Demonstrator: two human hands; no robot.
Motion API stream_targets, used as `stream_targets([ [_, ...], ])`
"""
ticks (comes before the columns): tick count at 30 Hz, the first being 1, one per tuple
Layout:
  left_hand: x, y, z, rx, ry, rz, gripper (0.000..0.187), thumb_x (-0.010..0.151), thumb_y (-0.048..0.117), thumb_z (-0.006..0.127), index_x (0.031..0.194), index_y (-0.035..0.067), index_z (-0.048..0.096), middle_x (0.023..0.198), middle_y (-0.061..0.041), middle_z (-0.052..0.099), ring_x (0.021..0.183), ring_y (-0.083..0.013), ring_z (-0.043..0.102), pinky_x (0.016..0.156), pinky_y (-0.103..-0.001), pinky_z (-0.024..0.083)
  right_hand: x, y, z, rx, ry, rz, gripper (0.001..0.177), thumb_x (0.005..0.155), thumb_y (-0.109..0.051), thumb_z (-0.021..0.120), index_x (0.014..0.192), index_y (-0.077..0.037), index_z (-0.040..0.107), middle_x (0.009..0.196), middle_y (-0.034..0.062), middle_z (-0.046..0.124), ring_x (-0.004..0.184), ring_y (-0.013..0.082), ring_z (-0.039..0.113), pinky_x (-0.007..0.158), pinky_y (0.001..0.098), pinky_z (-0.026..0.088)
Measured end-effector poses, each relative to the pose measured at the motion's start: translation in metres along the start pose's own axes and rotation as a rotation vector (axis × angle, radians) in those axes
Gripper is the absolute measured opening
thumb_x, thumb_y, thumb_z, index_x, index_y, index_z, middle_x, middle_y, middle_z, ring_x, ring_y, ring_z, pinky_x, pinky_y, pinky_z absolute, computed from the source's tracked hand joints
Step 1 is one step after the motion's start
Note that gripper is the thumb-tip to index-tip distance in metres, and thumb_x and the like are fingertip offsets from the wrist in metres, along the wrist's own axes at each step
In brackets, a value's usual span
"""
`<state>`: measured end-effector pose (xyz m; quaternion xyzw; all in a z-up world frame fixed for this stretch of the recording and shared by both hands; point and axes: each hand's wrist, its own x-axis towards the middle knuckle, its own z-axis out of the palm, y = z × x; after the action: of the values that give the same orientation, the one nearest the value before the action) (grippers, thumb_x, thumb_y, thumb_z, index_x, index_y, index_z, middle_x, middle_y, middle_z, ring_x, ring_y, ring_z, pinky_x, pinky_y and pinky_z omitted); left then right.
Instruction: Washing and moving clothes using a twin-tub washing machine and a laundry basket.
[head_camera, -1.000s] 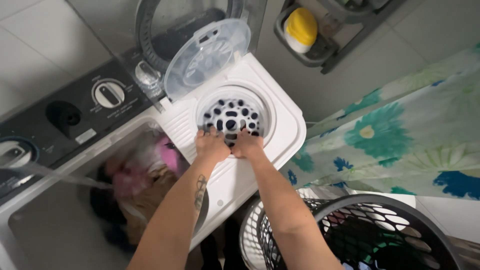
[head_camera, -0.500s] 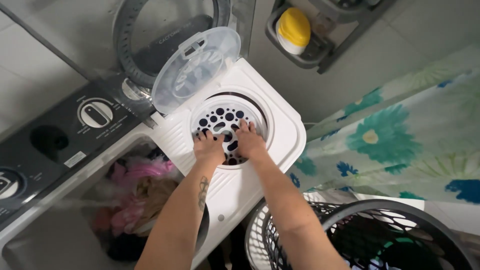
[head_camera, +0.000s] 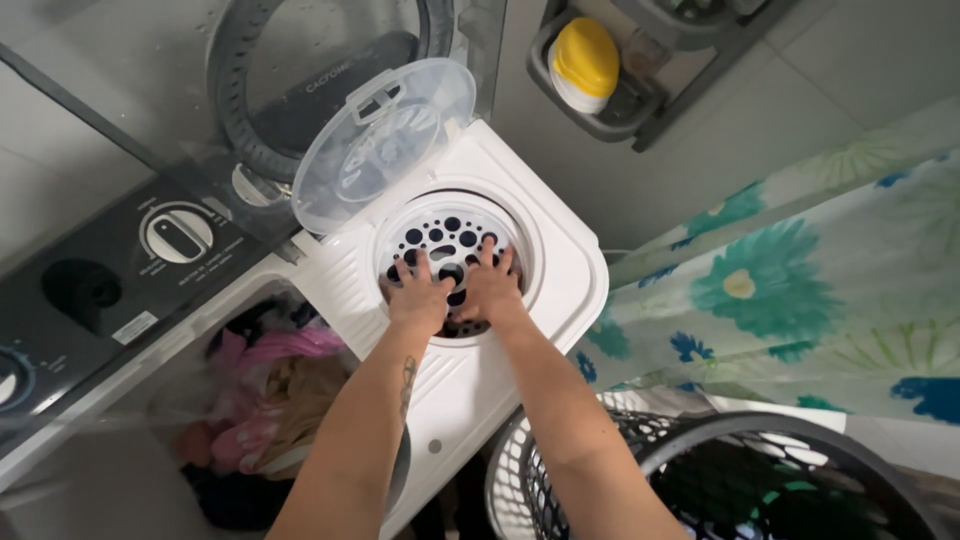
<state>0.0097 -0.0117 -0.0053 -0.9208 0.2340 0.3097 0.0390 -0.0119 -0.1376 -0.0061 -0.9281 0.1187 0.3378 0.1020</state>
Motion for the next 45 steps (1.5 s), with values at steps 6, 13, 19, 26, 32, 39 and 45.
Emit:
stream_targets([
  [6, 0.009, -0.005, 0.006, 0.008, 0.027, 0.06, 0.058, 0.083, 0.023, 0.083, 0.136, 0.03, 0.058, 0.169, -0.019, -0.001, 0.149, -0.06, 0.011, 0.109, -0.077, 0.027, 0.006, -0.002, 0.007, 0.047, 0.025, 0.03, 0.099, 0.063, -0.05, 0.095, 0.144, -0.009, 0.056, 0.172, 0.02, -0.001, 0.155, 0.0532, -0.001, 0.121, 0.0629, 0.024],
  [13, 0.034, -0.004, 0.024, 0.085, 0.15, 0.071, 0.057, 0.075, 0.026, 0.09, 0.127, 0.024, 0.066, 0.165, -0.024, 0.011, 0.144, -0.0558, 0.027, 0.107, -0.069, 0.036, 0.001, -0.01, -0.003, 0.022, 0.101, 0.055, 0.096, 0.059, -0.051, 0.097, 0.138, -0.01, 0.061, 0.167, 0.0161, 0.013, 0.153, 0.0484, 0.006, 0.121, 0.0619, 0.022],
  [19, 0.035, -0.007, 0.019, 0.055, 0.24, 0.071, 0.052, 0.069, 0.03, 0.092, 0.116, 0.02, 0.072, 0.164, -0.02, 0.022, 0.135, -0.0462, 0.042, 0.1, -0.062, 0.045, 0.003, -0.01, 0.0, 0.074, 0.2, 0.051, 0.082, 0.053, -0.05, 0.097, 0.121, -0.011, 0.073, 0.152, 0.0149, 0.033, 0.151, 0.0422, 0.013, 0.119, 0.0594, 0.023],
  [26, 0.047, -0.01, 0.026, 0.01, 0.292, 0.075, 0.046, 0.07, 0.028, 0.091, 0.112, 0.021, 0.073, 0.164, -0.015, 0.024, 0.141, -0.042, 0.039, 0.107, -0.065, 0.038, 0.009, -0.005, 0.003, 0.147, 0.3, 0.014, 0.078, 0.052, -0.054, 0.095, 0.11, -0.004, 0.077, 0.139, 0.0189, 0.044, 0.141, 0.0367, 0.029, 0.126, 0.051, 0.011],
  [32, 0.041, -0.009, 0.015, -0.067, 0.288, 0.063, 0.047, 0.074, 0.028, 0.089, 0.116, 0.019, 0.069, 0.164, -0.016, 0.024, 0.143, -0.0425, 0.036, 0.109, -0.068, 0.035, 0.017, -0.001, 0.009, 0.231, 0.404, -0.032, 0.071, 0.05, -0.046, 0.096, 0.104, -0.003, 0.079, 0.14, 0.0198, 0.043, 0.139, 0.0376, 0.03, 0.122, 0.0485, 0.018],
  [39, 0.055, -0.014, 0.031, -0.119, 0.428, 0.107, 0.043, 0.077, 0.017, 0.084, 0.116, 0.018, 0.067, 0.163, -0.017, 0.028, 0.141, -0.0438, 0.038, 0.108, -0.067, 0.036, 0.008, 0.006, 0.021, 0.332, 0.694, -0.149, 0.059, 0.057, -0.036, 0.091, 0.105, -0.004, 0.079, 0.145, 0.0213, 0.048, 0.137, 0.0393, 0.037, 0.122, 0.0454, 0.028],
  [45, 0.027, -0.009, 0.008, -0.167, 0.439, 0.131, 0.05, 0.07, 0.014, 0.085, 0.116, 0.017, 0.066, 0.162, -0.018, 0.026, 0.14, -0.0423, 0.039, 0.106, -0.062, 0.039, -0.016, -0.003, -0.005, 0.107, 0.664, -0.129, 0.061, 0.057, -0.042, 0.092, 0.1, -0.003, 0.078, 0.147, 0.0279, 0.04, 0.143, 0.04, 0.028, 0.118, 0.066, 0.008],
])
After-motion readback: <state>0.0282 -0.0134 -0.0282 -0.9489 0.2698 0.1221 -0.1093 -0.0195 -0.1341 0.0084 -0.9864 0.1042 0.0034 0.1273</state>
